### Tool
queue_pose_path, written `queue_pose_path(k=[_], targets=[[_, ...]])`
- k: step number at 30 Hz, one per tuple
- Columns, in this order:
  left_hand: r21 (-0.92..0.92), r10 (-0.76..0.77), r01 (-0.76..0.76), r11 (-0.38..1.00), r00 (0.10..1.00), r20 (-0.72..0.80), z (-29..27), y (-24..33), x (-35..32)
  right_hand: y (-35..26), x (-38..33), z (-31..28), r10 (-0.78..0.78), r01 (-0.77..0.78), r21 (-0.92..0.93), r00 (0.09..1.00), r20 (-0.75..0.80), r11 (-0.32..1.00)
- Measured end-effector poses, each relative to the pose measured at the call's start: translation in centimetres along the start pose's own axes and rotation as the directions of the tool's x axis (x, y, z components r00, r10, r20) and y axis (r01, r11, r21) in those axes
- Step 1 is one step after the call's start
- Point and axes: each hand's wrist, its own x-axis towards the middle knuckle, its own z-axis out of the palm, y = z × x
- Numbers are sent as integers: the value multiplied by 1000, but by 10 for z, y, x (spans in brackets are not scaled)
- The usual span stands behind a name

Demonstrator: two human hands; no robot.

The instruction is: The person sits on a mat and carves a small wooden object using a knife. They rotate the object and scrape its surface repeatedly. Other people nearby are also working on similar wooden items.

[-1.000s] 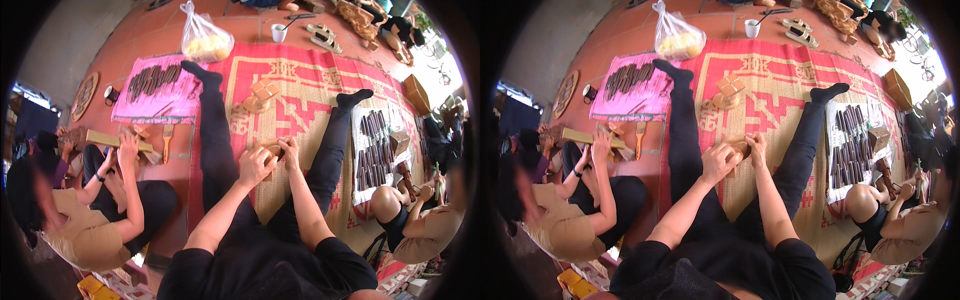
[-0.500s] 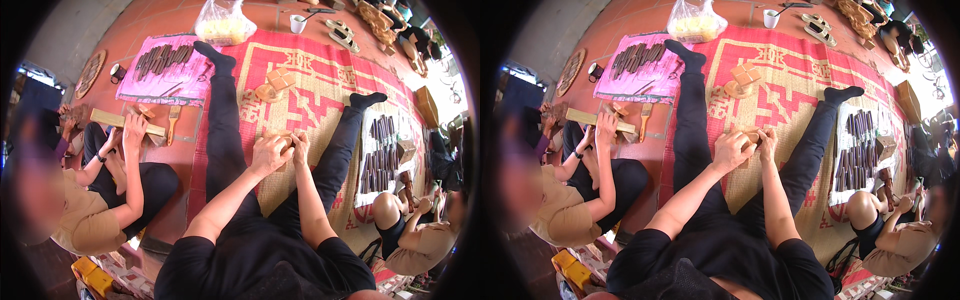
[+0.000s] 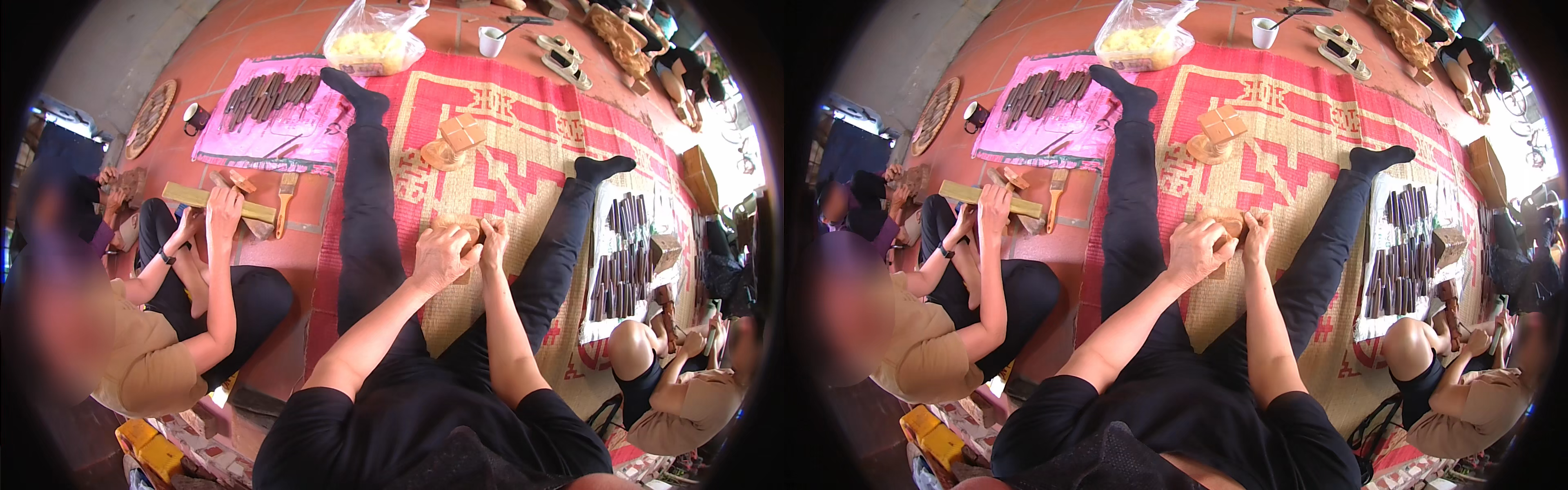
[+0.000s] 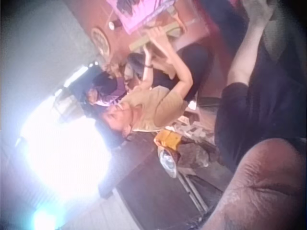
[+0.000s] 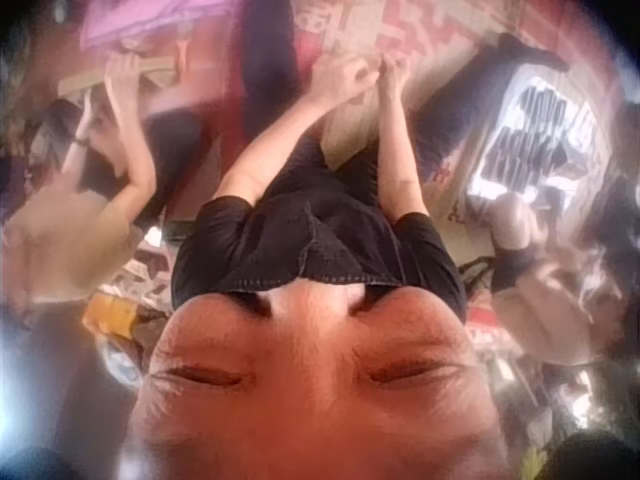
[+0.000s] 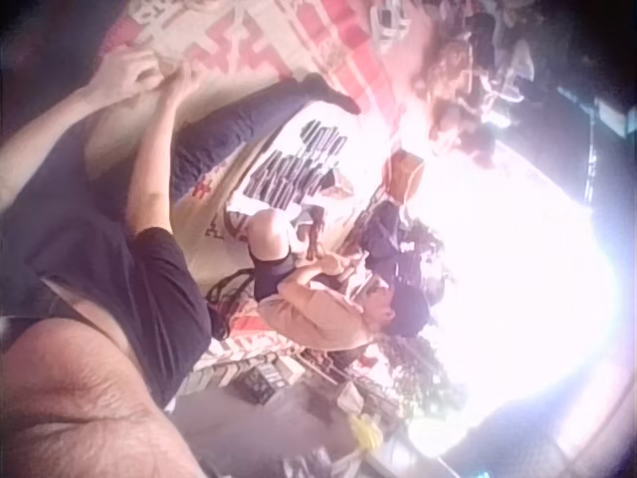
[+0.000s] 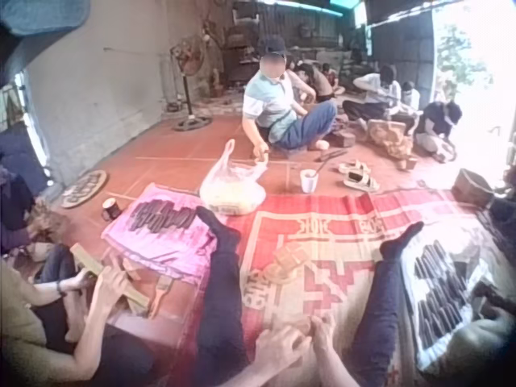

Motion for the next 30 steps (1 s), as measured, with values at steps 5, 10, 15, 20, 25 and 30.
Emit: queue_pose_path(k=[5, 10, 15, 20, 25, 30], targets=[[-35, -3, 2, 999, 1000, -10, -2, -3, 4, 3, 16, 0, -68, 65, -95, 997, -33, 993], [-65, 77, -73, 995, 995, 56, -9, -8, 1, 20, 19, -18, -93, 91, -32, 993, -73, 995], [-92, 35, -27, 995, 995, 94, -18, -19, -7, -14, -6, -16, 144, -122, 193, 984, -106, 974], [-73, -83, 85, 994, 996, 36, -7, -12, -4, -3, -18, -2, 31, -51, 142, 990, 140, 989], [-37, -29, 27, 999, 999, -42, 2, -3, 5, 16, 13, -2, -81, 81, -8, 996, 22, 997], [-54, -66, 65, 996, 998, -13, -5, -9, -2, 4, 16, -9, 47, -40, 274, 999, -19, 961]])
